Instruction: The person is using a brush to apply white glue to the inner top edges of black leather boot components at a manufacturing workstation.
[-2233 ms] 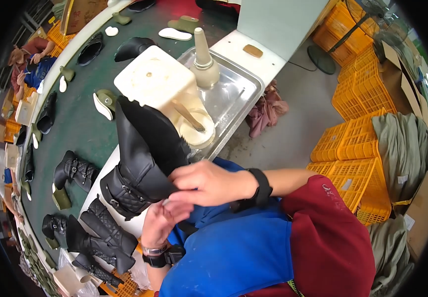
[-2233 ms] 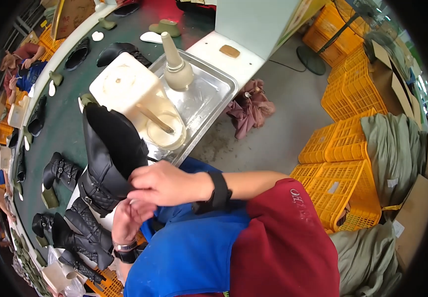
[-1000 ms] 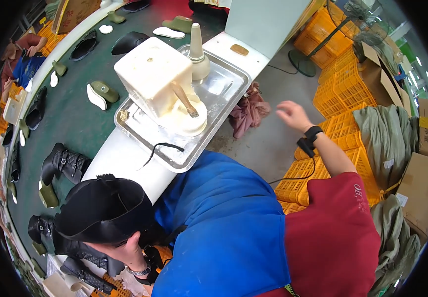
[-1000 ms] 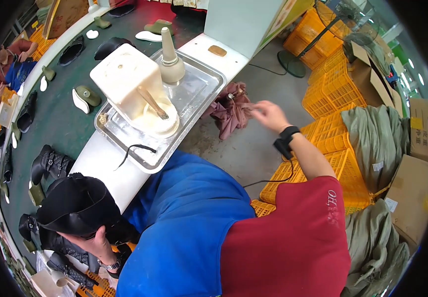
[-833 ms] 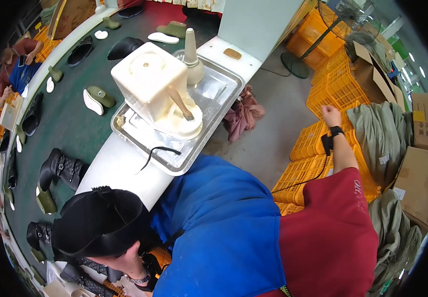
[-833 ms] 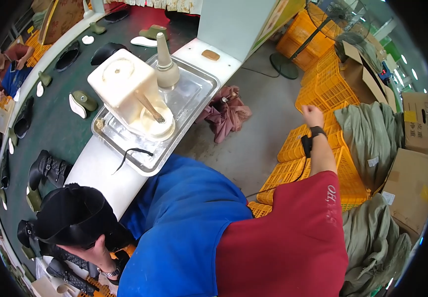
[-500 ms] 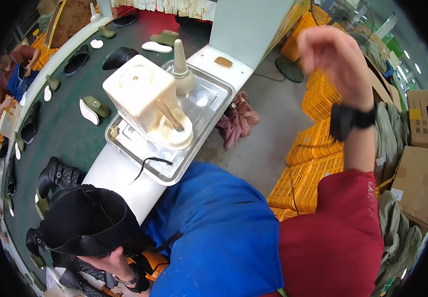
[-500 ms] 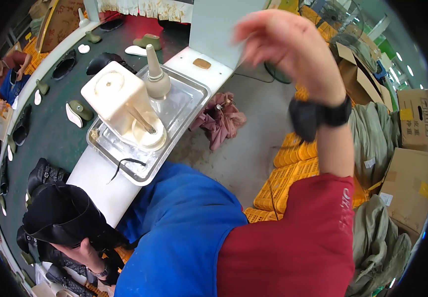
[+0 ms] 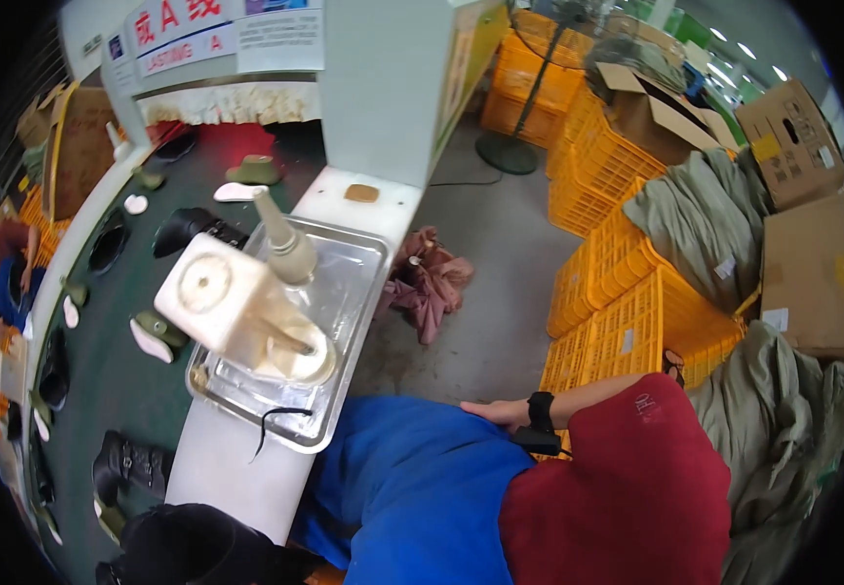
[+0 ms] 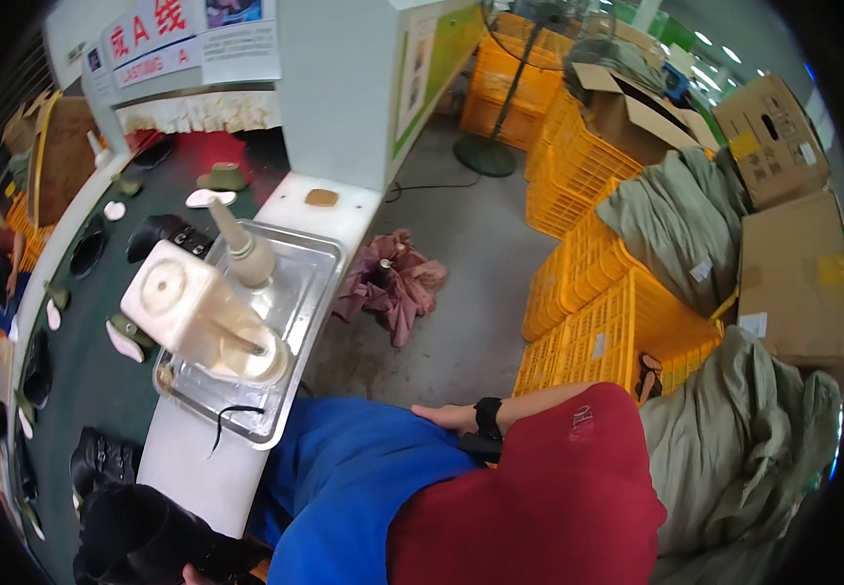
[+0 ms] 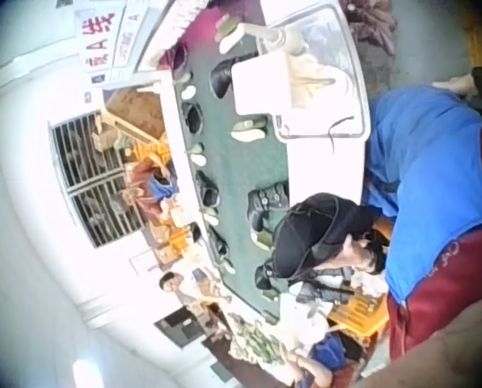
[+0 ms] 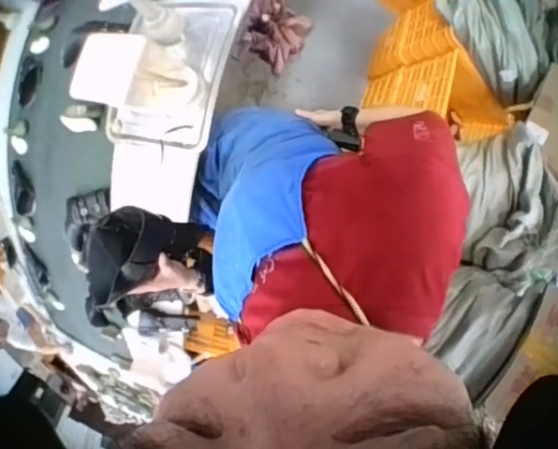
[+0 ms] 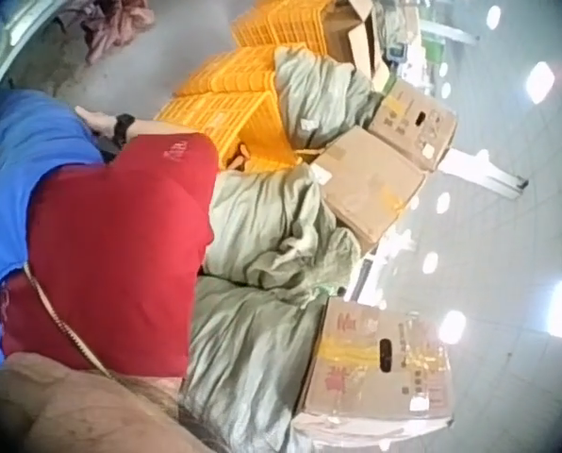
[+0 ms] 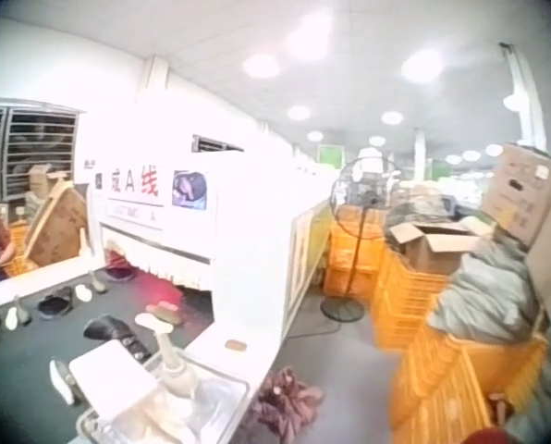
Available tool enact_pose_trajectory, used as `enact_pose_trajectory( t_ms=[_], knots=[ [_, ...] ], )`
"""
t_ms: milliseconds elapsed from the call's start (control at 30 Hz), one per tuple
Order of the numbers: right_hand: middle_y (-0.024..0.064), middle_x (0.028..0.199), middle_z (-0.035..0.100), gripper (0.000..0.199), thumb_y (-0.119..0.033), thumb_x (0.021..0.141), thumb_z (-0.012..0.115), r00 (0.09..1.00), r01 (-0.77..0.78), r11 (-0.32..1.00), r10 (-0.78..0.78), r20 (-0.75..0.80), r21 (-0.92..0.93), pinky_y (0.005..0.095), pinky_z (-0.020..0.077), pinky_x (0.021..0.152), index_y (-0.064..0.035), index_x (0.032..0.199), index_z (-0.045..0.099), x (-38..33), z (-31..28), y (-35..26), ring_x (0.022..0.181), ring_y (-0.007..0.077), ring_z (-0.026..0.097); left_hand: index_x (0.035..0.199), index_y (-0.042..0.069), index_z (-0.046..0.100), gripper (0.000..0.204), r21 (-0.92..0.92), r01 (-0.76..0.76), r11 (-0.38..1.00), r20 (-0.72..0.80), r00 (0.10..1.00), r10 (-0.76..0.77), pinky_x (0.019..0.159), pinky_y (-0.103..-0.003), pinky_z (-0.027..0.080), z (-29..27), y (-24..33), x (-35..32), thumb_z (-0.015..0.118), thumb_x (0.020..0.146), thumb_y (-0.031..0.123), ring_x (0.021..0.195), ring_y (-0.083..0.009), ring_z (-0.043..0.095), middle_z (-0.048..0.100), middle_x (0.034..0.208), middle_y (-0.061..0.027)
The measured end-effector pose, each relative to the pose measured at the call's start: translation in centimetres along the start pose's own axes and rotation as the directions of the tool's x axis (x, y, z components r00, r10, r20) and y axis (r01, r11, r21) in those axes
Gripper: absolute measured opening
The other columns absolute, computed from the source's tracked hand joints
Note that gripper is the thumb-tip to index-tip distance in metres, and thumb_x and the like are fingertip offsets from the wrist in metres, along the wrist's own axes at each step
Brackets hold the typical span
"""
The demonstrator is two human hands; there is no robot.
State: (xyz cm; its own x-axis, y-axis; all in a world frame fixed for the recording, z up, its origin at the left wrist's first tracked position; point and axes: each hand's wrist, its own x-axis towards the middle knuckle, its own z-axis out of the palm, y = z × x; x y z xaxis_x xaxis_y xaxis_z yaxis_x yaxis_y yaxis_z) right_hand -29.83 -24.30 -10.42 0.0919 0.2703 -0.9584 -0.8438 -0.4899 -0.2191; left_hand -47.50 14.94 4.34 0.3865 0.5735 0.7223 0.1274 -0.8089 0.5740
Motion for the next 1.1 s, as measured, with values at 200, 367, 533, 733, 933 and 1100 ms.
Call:
enact_pose_trajectory(
  t_ms=[200,367,533,733,933,1100],
  knots=[
    [0.0089,0.131,0.040,0.064,-0.049,0.082,0.052,0.743,0.655,0.723,-0.563,0.363,-0.219,0.0351,0.0374,0.094,-0.0102,0.130,0.035,3.3,-3.1,4.7,0.116,0.0221,0.042,0.132,-0.009,0.013,0.109,-0.023,0.032,0.999,0.040,0.999,-0.031,0.100,-0.042,0.026,1.3,0.6,0.6,0.062,0.064,0.061,0.121,-0.0343,0.031,0.023,0.134,-0.0278],
    [0.0074,0.127,0.045,0.055,-0.045,0.087,0.045,0.996,0.074,0.987,-0.081,0.043,0.140,0.0331,0.0388,0.093,-0.0083,0.127,0.039,-2.8,2.0,-1.3,0.111,0.0197,0.046,0.134,-0.009,0.006,0.118,0.009,0.075,0.997,0.029,0.997,-0.075,0.102,-0.043,0.023,0.8,1.6,0.3,0.062,0.060,0.064,0.125,-0.0340,0.026,0.016,0.138,-0.0270],
    [0.0183,0.114,0.052,0.053,-0.024,0.086,0.049,0.648,0.405,0.416,-0.759,-0.065,-0.814,0.0359,0.0433,0.084,-0.0070,0.132,0.029,-0.4,1.9,-3.5,0.100,0.0283,0.054,0.134,-0.009,0.009,0.116,-0.084,0.173,0.981,0.088,0.982,-0.166,0.103,-0.042,0.022,1.4,2.5,0.8,0.062,0.061,0.064,0.125,-0.0330,0.027,0.017,0.138,-0.0268],
    [0.0133,0.079,0.061,0.021,-0.012,0.081,0.054,0.272,0.708,0.179,-0.962,0.029,-0.683,0.0316,0.0467,0.064,-0.0008,0.098,0.055,-4.0,6.6,-10.8,0.069,0.0224,0.059,0.134,-0.008,0.009,0.115,-0.138,0.155,0.978,0.114,0.984,-0.139,0.103,-0.041,0.022,2.2,3.3,1.7,0.063,0.061,0.063,0.125,-0.0326,0.027,0.017,0.138,-0.0262],
    [0.0031,0.052,0.053,0.027,-0.019,0.084,0.057,0.251,0.931,0.163,-0.935,0.249,-0.327,0.0247,0.0399,0.046,-0.0004,0.065,0.055,-9.1,12.0,-16.0,0.049,0.0077,0.049,0.134,-0.007,0.015,0.114,0.128,-0.095,0.987,0.148,0.986,0.076,0.102,-0.043,0.023,1.0,-5.8,-1.8,0.060,0.060,0.068,0.123,-0.0341,0.029,0.023,0.135,-0.0260],
    [-0.0010,0.051,0.048,0.022,-0.013,0.081,0.060,0.158,0.976,0.082,-0.903,0.400,-0.201,0.0215,0.0341,0.045,-0.0005,0.063,0.056,-13.3,16.3,-18.8,0.050,0.0034,0.041,0.134,-0.006,-0.001,0.135,-0.219,0.353,0.910,0.429,0.872,-0.235,0.105,-0.038,0.015,4.9,1.1,-0.4,0.083,0.042,0.047,0.129,-0.0290,0.017,0.011,0.140,-0.0233]
  ],
)
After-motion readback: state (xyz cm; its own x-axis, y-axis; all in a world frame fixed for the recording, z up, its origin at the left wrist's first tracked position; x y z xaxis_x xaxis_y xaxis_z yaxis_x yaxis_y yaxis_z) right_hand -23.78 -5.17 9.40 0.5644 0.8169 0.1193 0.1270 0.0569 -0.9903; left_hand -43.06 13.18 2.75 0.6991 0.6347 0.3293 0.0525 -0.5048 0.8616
